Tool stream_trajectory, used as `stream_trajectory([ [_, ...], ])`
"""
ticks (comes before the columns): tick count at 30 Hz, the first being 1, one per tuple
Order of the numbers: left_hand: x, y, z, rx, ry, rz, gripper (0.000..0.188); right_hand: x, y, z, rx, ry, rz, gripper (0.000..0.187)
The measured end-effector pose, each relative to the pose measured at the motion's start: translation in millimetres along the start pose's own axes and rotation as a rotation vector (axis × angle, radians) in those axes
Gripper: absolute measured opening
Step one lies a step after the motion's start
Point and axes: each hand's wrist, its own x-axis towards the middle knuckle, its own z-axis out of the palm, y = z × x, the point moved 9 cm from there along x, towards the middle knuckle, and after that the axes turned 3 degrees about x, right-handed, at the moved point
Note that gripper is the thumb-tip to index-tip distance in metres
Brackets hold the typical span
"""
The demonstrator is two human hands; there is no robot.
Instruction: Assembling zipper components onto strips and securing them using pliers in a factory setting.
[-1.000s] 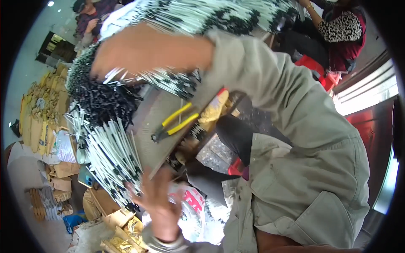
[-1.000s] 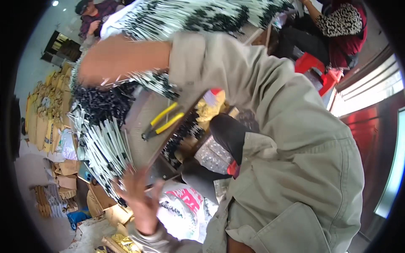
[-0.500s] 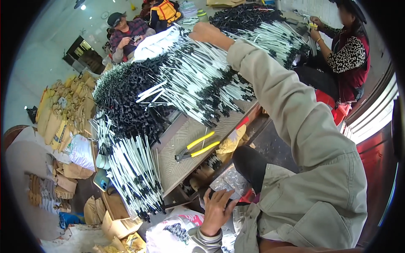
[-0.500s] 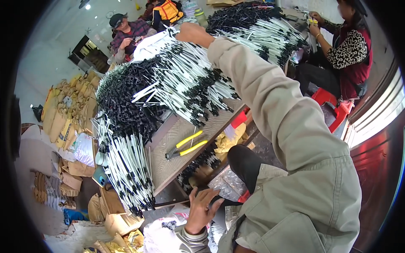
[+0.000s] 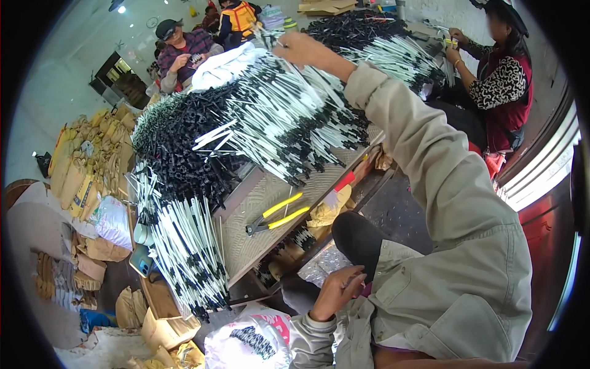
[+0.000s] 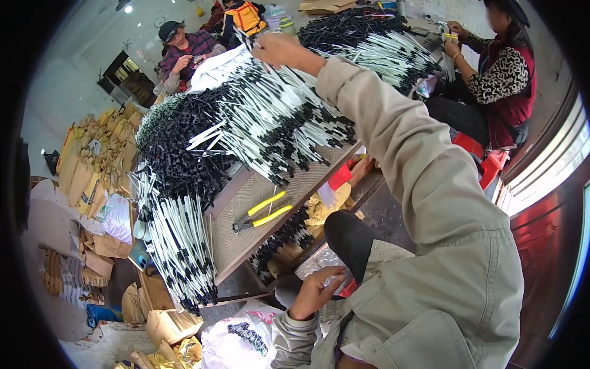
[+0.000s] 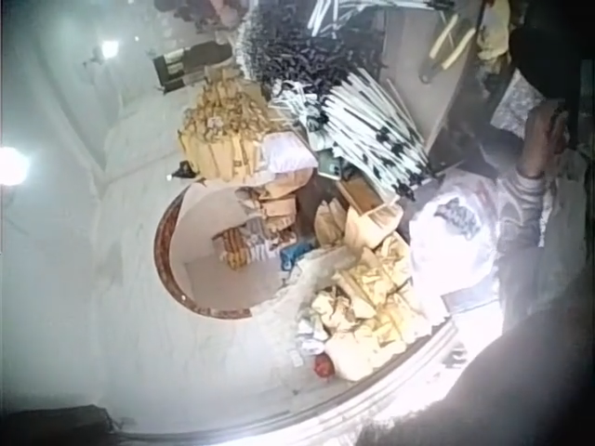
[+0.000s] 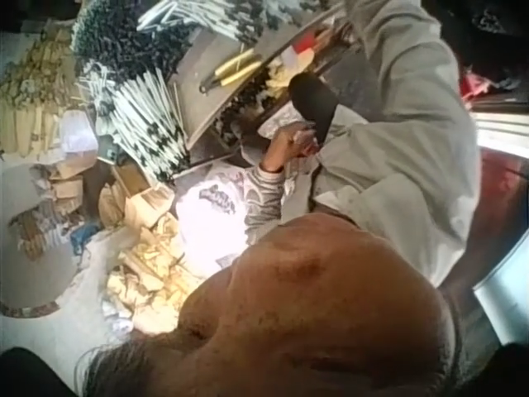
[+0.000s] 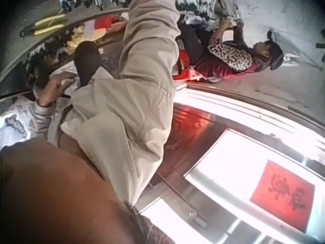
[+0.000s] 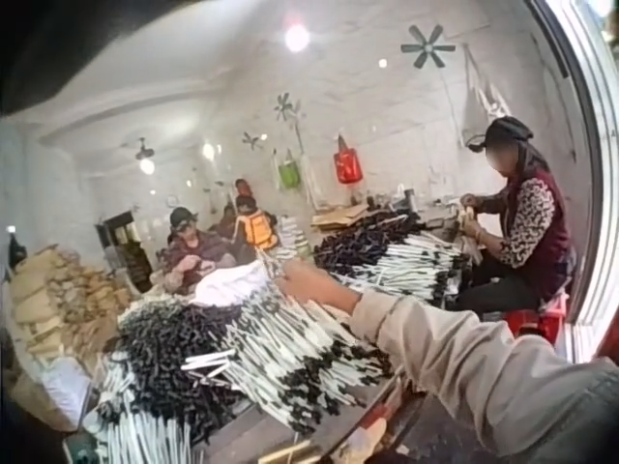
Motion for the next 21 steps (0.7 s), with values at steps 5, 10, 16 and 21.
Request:
stream_trajectory([
  [5, 19.4, -5.9, 23.8, -0.047, -0.105, -0.059, 0.025, -11.6, -9.0, -2.3, -0.167, -0.052, -0.118, 0.034],
  [10, 35.9, -8.0, 43.9, -0.146, -0.121, -0.009, 0.024, -37.1, -18.5, -30.1, -0.075, 0.101, -0.251, 0.032],
  [16, 45.2, -10.7, 56.8, -0.248, -0.222, -0.041, 0.024, -134.7, -55.3, -65.8, -0.129, 0.047, -0.304, 0.023],
  [21, 61.4, -31.2, 70.6, -0.527, -0.208, -0.124, 0.054, -270.7, -61.0, -142.0, 0.255, 0.159, 0.043, 0.024],
])
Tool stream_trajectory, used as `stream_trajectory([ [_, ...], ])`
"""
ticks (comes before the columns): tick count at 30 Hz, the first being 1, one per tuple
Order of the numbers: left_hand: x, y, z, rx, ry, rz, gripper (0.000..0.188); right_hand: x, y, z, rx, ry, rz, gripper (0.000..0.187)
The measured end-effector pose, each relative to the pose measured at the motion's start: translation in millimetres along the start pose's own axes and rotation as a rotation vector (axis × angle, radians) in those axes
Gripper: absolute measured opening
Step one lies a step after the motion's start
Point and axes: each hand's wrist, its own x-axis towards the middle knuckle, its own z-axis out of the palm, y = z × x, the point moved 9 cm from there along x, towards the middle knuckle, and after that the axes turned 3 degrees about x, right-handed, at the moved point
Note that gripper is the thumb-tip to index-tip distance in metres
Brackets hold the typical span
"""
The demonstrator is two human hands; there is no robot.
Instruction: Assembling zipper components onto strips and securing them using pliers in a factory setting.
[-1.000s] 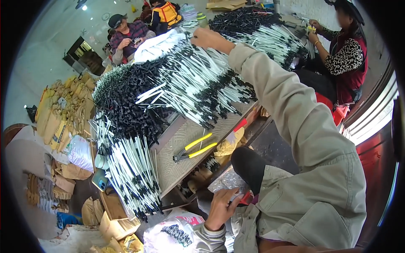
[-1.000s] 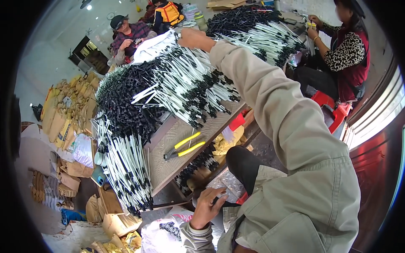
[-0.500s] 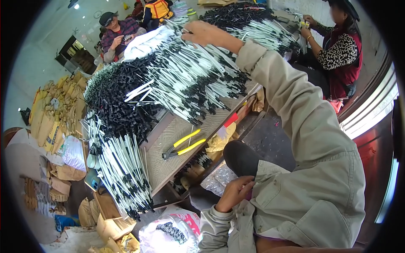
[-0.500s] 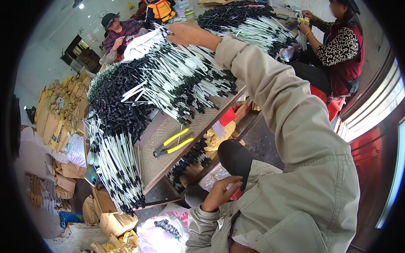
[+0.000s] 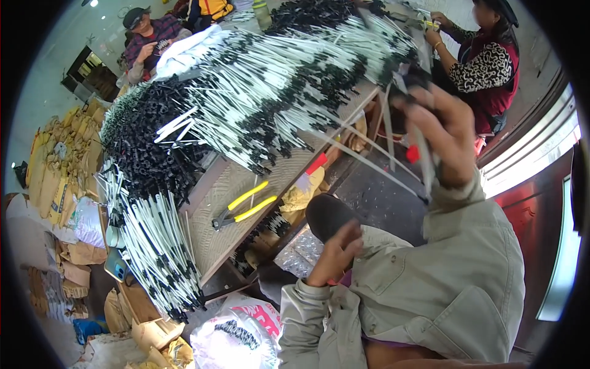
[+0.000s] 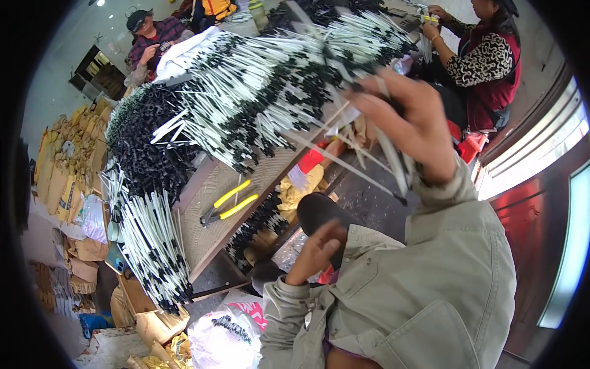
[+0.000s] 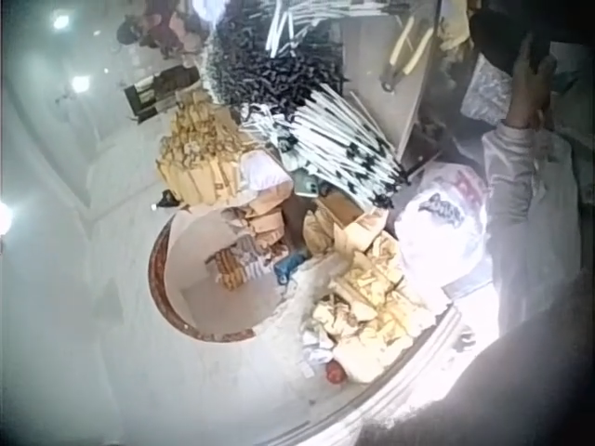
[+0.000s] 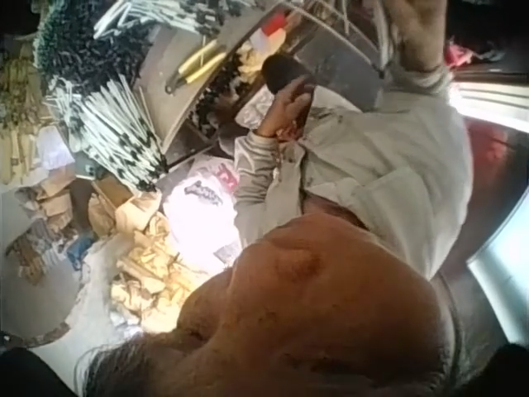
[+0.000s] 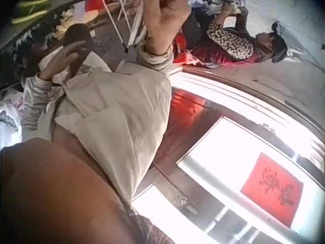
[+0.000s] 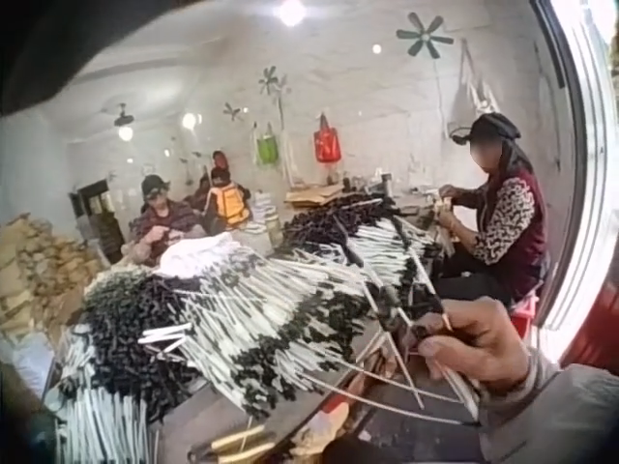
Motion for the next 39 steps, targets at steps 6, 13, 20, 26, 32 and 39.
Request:
stream_trajectory([
  [6, 29.1, 61.1, -23.2, -0.433, 0.162, 0.414, 0.081, -67.6, 36.1, 39.6, 0.301, -0.180, 0.237, 0.017],
  [13, -29.4, 102.2, -52.1, -0.601, 0.814, 0.437, 0.037, -111.0, 70.2, 167.9, 0.579, -0.638, 0.290, 0.016],
  [20, -71.6, 79.4, -68.9, -0.793, 0.952, 0.566, 0.022, -127.3, 57.7, 220.5, 0.869, -0.714, 0.354, 0.013],
  [26, -80.8, 56.8, -77.4, -0.700, 1.209, 0.350, 0.022, -119.2, 63.0, 225.0, 0.622, -0.542, 0.156, 0.019],
  [32, -77.8, 29.1, -78.8, -0.900, 1.112, 0.265, 0.038, -129.3, 71.3, 225.2, 0.709, -0.501, 0.290, 0.020],
  [39, -69.4, 71.5, -83.8, -0.933, 0.808, 0.708, 0.033, -137.1, 84.3, 220.6, 0.495, -0.541, 0.146, 0.029],
])
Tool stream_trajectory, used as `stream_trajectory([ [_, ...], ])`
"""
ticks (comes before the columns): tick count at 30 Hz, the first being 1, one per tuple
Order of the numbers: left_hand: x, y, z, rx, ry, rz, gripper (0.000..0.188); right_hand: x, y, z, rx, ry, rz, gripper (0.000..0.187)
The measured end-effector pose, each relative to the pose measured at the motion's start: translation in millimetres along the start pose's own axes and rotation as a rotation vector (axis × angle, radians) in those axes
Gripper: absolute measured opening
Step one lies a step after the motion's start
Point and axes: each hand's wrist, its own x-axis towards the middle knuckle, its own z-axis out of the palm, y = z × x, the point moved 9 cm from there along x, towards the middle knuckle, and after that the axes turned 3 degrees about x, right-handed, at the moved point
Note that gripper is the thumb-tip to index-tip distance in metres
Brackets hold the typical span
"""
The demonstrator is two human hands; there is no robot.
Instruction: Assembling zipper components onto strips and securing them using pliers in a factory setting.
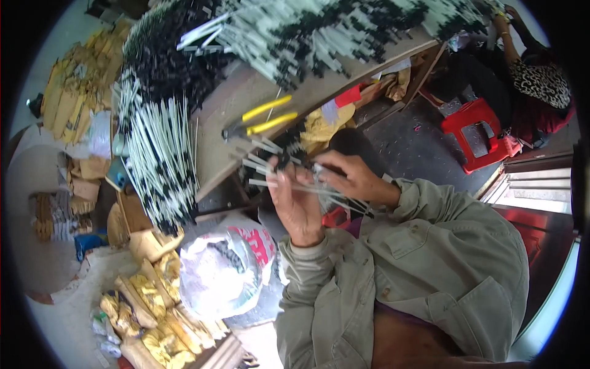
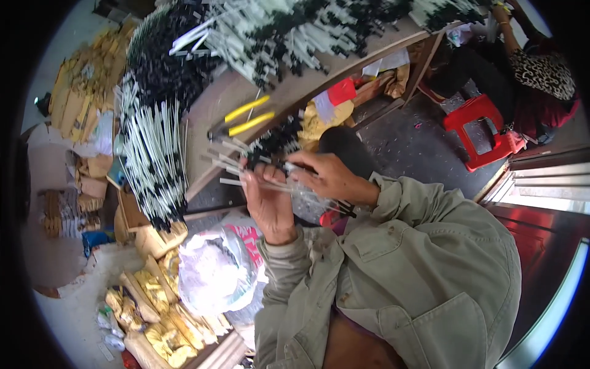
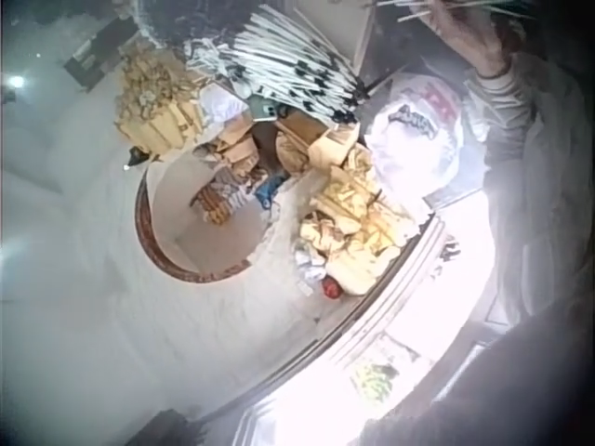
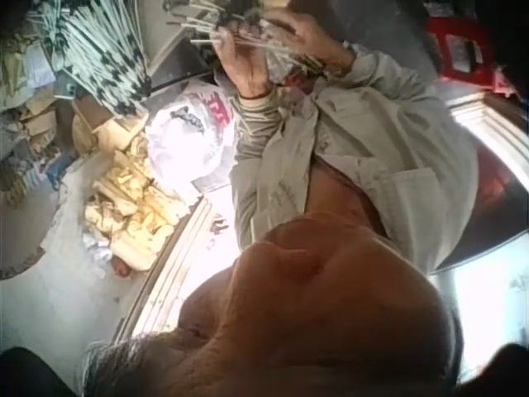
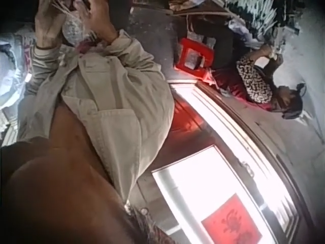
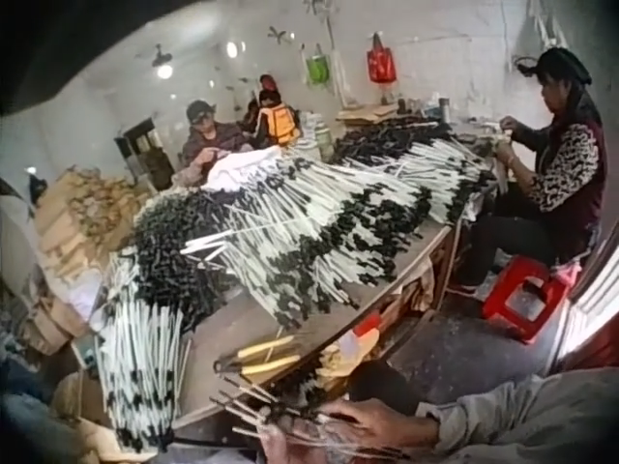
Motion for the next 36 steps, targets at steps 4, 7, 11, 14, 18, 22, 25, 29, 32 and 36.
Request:
stream_trajectory([
  [4, -12.6, 15.5, -19.7, 0.066, 0.017, 0.035, 0.027, -0.7, -2.5, 21.1, -0.009, -0.278, -0.051, 0.020],
  [7, -10.3, 36.1, -17.1, 0.115, -0.007, 0.047, 0.023, 30.1, -67.1, -15.1, -0.267, -0.401, -0.494, 0.023],
  [11, -6.5, 45.7, -13.9, 0.300, 0.200, 0.086, 0.030, 143.5, -115.5, -188.7, -0.350, 0.377, -0.176, 0.020],
  [14, -3.4, 28.1, -8.0, 0.326, 0.089, 0.030, 0.030, 234.0, -121.2, -252.0, -0.968, 0.478, -0.252, 0.024],
  [18, -4.4, 9.0, -3.5, 0.220, -0.048, -0.035, 0.027, 283.7, -99.8, -248.1, -1.248, 0.349, -0.067, 0.029],
  [22, -10.8, 0.6, -7.3, 0.222, -0.038, -0.101, 0.032, 305.5, -82.5, -243.0, -1.443, 0.204, 0.062, 0.038],
  [25, -14.0, -3.3, -6.2, 0.186, -0.045, -0.126, 0.030, 302.3, -73.7, -256.6, -1.325, 0.228, 0.169, 0.044],
  [29, -21.2, -23.7, -10.2, 0.189, -0.118, -0.240, 0.022, 291.3, -81.6, -258.2, -1.140, 0.449, 0.161, 0.033],
  [32, -26.1, -35.9, -8.0, 0.277, -0.143, -0.266, 0.021, 293.4, -83.9, -272.4, -1.091, 0.555, 0.218, 0.031],
  [36, -29.8, -44.6, 3.1, 0.246, -0.141, -0.326, 0.021, 295.8, -79.4, -263.5, -1.113, 0.473, 0.205, 0.032],
])
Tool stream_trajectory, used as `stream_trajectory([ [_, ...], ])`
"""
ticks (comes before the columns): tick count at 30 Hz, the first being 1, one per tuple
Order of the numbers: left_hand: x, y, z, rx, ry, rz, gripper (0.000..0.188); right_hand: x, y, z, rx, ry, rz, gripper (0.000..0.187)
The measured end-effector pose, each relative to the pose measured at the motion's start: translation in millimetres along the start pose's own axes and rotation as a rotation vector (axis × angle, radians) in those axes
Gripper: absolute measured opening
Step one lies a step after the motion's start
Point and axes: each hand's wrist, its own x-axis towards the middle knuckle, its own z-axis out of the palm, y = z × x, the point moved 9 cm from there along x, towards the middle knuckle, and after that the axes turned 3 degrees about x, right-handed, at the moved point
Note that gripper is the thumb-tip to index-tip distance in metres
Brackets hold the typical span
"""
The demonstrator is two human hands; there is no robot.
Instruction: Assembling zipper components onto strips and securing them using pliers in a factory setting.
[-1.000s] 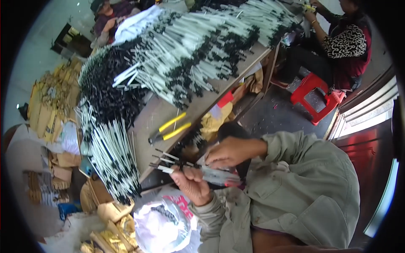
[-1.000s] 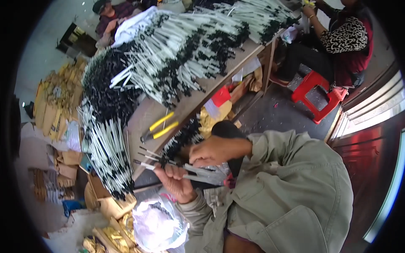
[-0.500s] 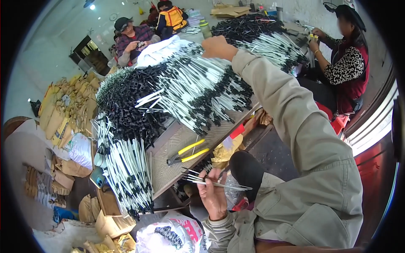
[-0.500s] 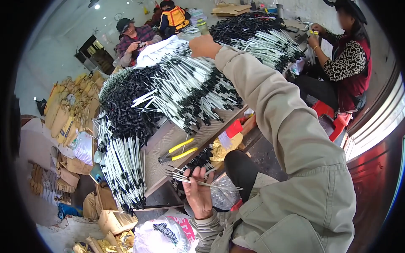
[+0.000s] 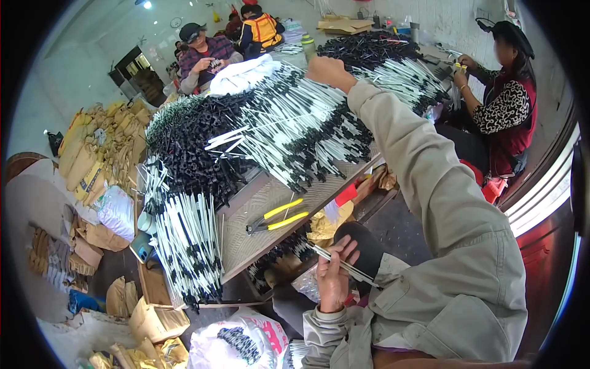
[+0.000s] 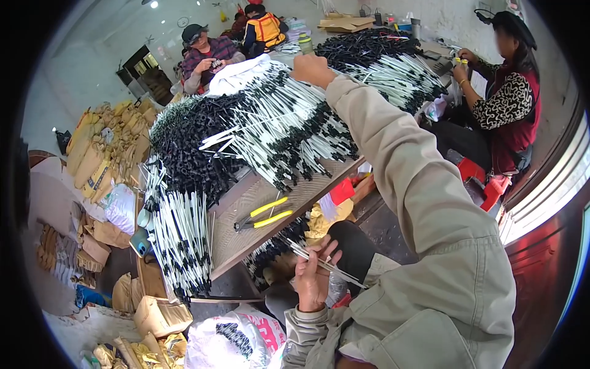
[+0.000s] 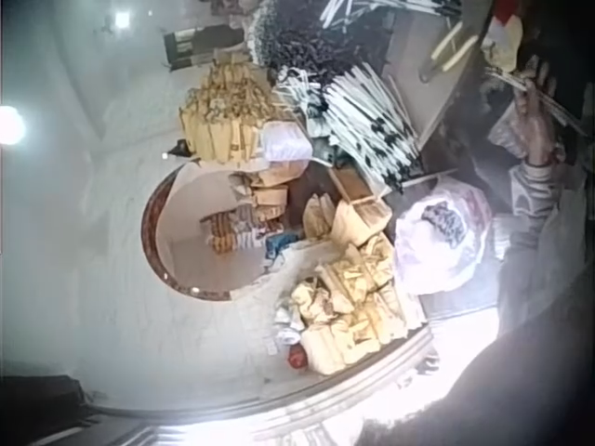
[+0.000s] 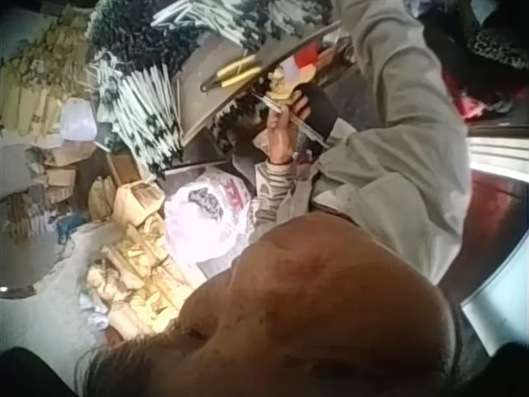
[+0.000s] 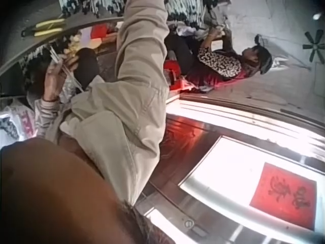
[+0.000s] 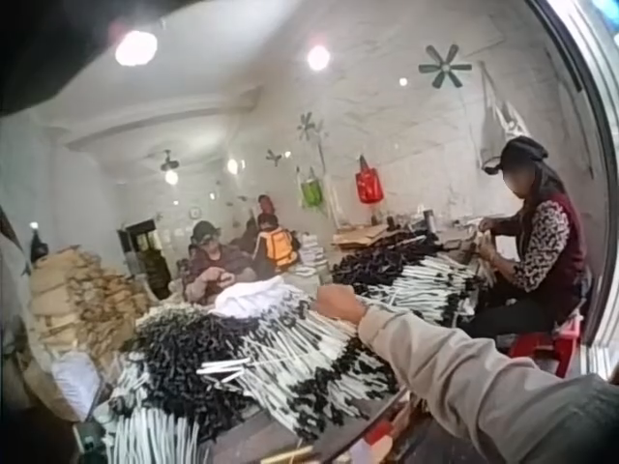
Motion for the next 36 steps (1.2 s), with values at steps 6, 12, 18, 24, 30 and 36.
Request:
stream_trajectory([
  [6, 0.2, -9.4, 0.6, 0.003, -0.009, -0.048, 0.018, -15.5, -33.8, 10.5, -0.273, 0.082, -0.375, 0.038],
  [12, 0.6, -8.1, -4.5, 0.023, 0.042, -0.041, 0.022, -3.3, -17.4, 17.5, -0.177, -0.022, -0.152, 0.043],
  [18, 5.1, -8.2, -14.6, 0.087, 0.037, -0.014, 0.025, -0.2, -10.0, 17.0, -0.005, -0.066, 0.033, 0.042],
  [24, 10.4, -8.8, -9.7, 0.048, 0.090, -0.061, 0.029, 20.2, 5.6, -5.0, 0.330, 0.119, -0.092, 0.043],
  [30, 23.6, -5.3, -0.1, 0.075, 0.061, -0.064, 0.033, 12.9, -22.4, -30.3, 0.458, 0.088, -0.230, 0.037],
  [36, 44.0, 16.8, -3.2, 0.084, 0.064, 0.011, 0.047, -118.7, -50.3, -119.1, 1.046, 0.374, -0.421, 0.017],
])
